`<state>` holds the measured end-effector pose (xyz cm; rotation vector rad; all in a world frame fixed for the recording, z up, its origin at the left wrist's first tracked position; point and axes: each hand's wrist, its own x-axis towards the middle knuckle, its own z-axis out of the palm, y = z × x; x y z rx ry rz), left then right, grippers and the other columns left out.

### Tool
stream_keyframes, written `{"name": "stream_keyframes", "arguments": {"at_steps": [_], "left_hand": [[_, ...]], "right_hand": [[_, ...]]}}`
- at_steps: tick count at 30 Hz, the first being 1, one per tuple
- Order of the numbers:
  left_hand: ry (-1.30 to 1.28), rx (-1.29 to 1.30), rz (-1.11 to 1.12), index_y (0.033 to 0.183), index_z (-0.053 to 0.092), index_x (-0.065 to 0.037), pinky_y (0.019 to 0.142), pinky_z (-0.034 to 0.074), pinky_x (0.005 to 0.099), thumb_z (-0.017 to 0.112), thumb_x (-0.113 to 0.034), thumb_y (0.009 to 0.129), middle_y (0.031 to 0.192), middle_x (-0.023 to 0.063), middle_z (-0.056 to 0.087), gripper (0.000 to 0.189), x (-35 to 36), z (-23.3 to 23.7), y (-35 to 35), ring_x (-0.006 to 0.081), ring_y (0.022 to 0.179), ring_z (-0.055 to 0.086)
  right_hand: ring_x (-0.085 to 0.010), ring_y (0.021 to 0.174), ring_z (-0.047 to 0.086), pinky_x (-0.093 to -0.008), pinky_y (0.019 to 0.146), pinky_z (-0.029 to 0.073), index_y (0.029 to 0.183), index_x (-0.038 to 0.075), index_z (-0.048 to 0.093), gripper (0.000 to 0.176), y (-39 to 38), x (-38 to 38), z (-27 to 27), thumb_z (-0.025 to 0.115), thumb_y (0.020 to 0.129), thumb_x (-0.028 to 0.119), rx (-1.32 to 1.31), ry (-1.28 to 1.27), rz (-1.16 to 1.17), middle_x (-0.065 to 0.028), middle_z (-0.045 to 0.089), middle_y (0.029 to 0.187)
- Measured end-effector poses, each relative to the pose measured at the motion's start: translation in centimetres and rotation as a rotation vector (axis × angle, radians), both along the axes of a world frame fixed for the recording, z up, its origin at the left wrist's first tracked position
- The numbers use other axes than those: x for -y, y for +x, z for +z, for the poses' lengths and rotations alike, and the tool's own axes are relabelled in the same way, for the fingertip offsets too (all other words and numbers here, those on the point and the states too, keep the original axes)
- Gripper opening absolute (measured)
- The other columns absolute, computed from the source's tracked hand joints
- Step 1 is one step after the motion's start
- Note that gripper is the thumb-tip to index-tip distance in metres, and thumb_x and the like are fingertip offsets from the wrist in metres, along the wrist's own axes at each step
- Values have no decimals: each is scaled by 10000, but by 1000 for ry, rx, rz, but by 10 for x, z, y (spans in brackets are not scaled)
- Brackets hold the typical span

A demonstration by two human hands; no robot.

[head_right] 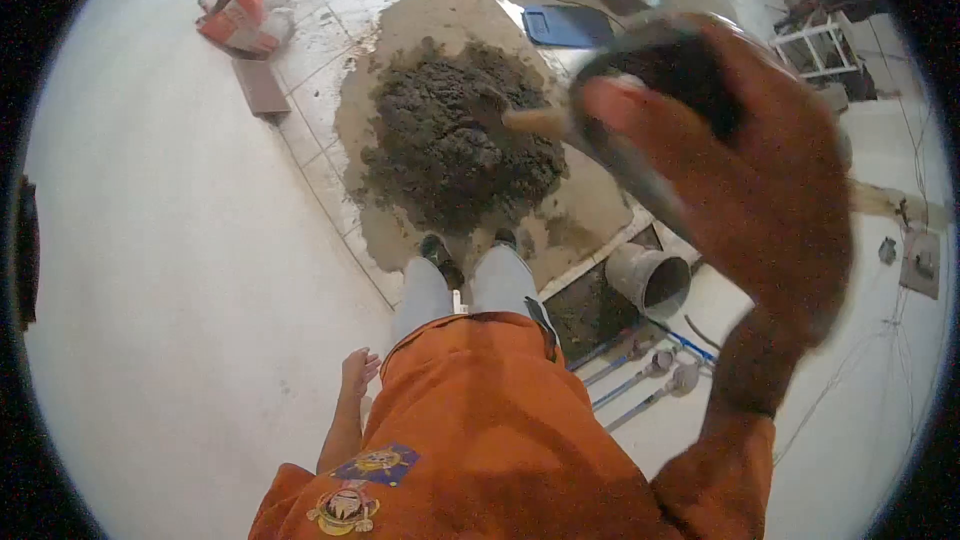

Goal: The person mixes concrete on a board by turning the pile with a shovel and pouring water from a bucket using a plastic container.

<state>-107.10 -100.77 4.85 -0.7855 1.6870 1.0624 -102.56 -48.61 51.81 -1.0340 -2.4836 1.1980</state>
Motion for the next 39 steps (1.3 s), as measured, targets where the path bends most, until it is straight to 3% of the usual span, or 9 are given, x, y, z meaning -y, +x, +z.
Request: {"name": "stream_keyframes", "arguments": {"at_steps": [2, 4, 8, 10, 13, 16, 19, 25, 39], "left_hand": [[20, 1, -22, 1157, 473, 3, 635, 490, 287, 521, -239, 853, 1056, 177, 565, 392, -11, -2, -4, 234, 804, 609], [58, 2, 4, 1159, 468, -2, 666, 490, 299, 523, -239, 851, 1049, 179, 563, 392, -25, -4, -13, 241, 810, 608], [86, -34, -45, 1177, 463, -34, 721, 468, 323, 484, -250, 877, 1029, 144, 586, 371, -37, -5, -19, 221, 856, 601], [69, -29, -57, 1184, 458, -34, 715, 468, 320, 484, -249, 877, 1037, 148, 582, 375, -42, 1, -22, 223, 861, 599], [108, -80, -12, 1193, 451, -32, 710, 469, 320, 484, -250, 874, 1044, 151, 578, 388, -34, 1, -20, 226, 861, 599], [8, -33, -87, 1197, 450, -33, 707, 472, 321, 487, -254, 869, 1054, 157, 575, 397, -40, 4, -21, 233, 872, 598], [31, -47, -85, 1219, 437, -33, 717, 479, 330, 484, -254, 868, 1074, 167, 569, 418, -43, 2, -23, 240, 883, 598], [41, -68, -18, 1244, 412, -23, 810, 453, 379, 468, -243, 870, 1155, 185, 521, 437, -50, 6, -25, 263, 968, 570], [67, -85, -67, 1303, 340, 8, 852, 441, 369, 410, -230, 884, 1218, 209, 464, 487, -61, 15, 1, 300, 1067, 515]], "right_hand": [[-97, 743, 565, -215, 642, 461, 1087, 29, 532, 295, 24, 11, 21, 587, 827, 157, -48, -46, -82, -27, 588, 850], [-154, 801, 581, -266, 704, 476, 1104, -13, 501, 326, 32, 3, -2, 571, 824, 138, -92, -50, -98, -87, 579, 933], [-268, 839, 568, -337, 727, 463, 1111, -23, 471, 377, 24, 26, -176, 582, 817, 185, 45, 0, -187, -163, 564, 934], [-325, 858, 562, -372, 738, 457, 1114, -28, 456, 404, 24, 56, -227, 587, 814, 209, 134, -21, -211, -200, 556, 934], [-410, 886, 553, -426, 755, 447, 1119, -35, 434, 448, 31, 63, -238, 595, 808, 244, 89, -21, -208, -257, 545, 935], [-464, 771, 558, -460, 654, 464, 1116, -66, 386, 497, 40, 47, -234, 574, 818, 285, -13, -12, -193, -291, 558, 855], [-446, 784, 571, -456, 657, 457, 1155, -38, 385, 518, 48, 43, -243, 585, 811, 295, 73, -69, -157, -288, 555, 912], [-447, 813, 578, -448, 714, 486, 1193, -173, 335, 640, 47, 47, -239, 552, 809, 289, 52, -33, -117, -374, 510, 994], [-449, 848, 567, -438, 720, 491, 1165, -186, 350, 614, 51, 41, -234, 544, 815, 280, 45, -136, -63, -390, 394, 1170]]}}
